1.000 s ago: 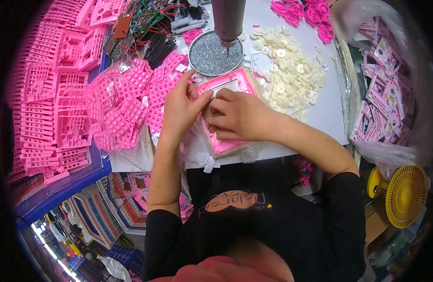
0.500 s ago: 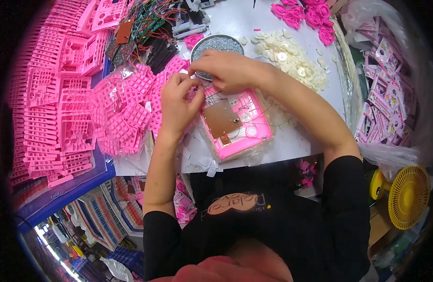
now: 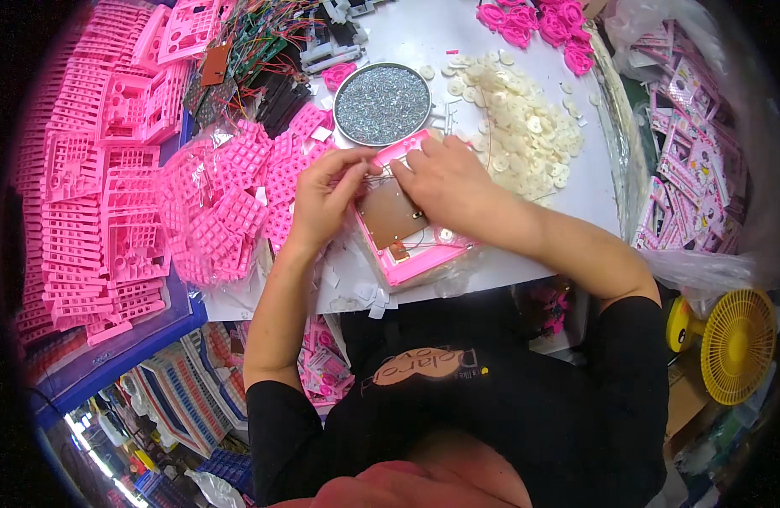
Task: Assembling a pink plastic toy component with electrical parts and screws using an electric screwdriver.
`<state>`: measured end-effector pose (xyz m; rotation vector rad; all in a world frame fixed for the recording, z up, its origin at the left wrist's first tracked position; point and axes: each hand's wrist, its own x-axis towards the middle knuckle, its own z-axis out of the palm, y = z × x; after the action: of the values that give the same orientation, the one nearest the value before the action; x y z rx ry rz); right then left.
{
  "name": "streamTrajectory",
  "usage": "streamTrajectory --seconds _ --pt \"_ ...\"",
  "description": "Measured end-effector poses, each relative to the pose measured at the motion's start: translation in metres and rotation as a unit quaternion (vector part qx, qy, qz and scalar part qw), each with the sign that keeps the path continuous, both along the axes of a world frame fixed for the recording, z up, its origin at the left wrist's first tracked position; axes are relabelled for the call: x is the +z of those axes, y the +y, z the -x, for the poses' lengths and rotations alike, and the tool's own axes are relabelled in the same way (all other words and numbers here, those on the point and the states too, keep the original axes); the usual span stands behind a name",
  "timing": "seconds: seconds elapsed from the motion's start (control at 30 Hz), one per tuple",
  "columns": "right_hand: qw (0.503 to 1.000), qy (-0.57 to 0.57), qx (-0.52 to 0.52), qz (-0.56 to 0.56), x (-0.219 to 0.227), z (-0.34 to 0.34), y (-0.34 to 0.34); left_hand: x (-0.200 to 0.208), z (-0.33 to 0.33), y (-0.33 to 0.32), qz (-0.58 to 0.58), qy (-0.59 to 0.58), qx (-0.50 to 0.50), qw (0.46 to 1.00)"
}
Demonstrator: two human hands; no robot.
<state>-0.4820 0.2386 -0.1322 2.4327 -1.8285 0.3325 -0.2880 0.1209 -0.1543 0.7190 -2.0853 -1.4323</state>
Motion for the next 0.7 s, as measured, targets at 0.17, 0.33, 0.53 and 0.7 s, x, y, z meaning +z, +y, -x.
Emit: streamTrajectory --seconds 0.17,0.33,0.53,0.7 --pt "0.999 -0.017 0.030 -0.028 0.009 -0.004 0.006 0.000 0.000 0.002 -0.107 0.021 0.026 0.994" --pt "0.983 -0.138 0.079 -0.086 0.009 0.009 -0.003 -0.009 -0.009 -0.001 0.010 0.077 0.057 0.995" --pt "0.967 -0.116 0.089 -0.209 0.024 0.008 -0.015 -0.005 -0.008 0.003 0.034 -0.008 0.169 0.985" --pt "0.970 -0.081 0.160 -0.162 0.020 0.013 -0.008 0.007 0.000 -0.006 0.124 -0.026 0.101 0.987"
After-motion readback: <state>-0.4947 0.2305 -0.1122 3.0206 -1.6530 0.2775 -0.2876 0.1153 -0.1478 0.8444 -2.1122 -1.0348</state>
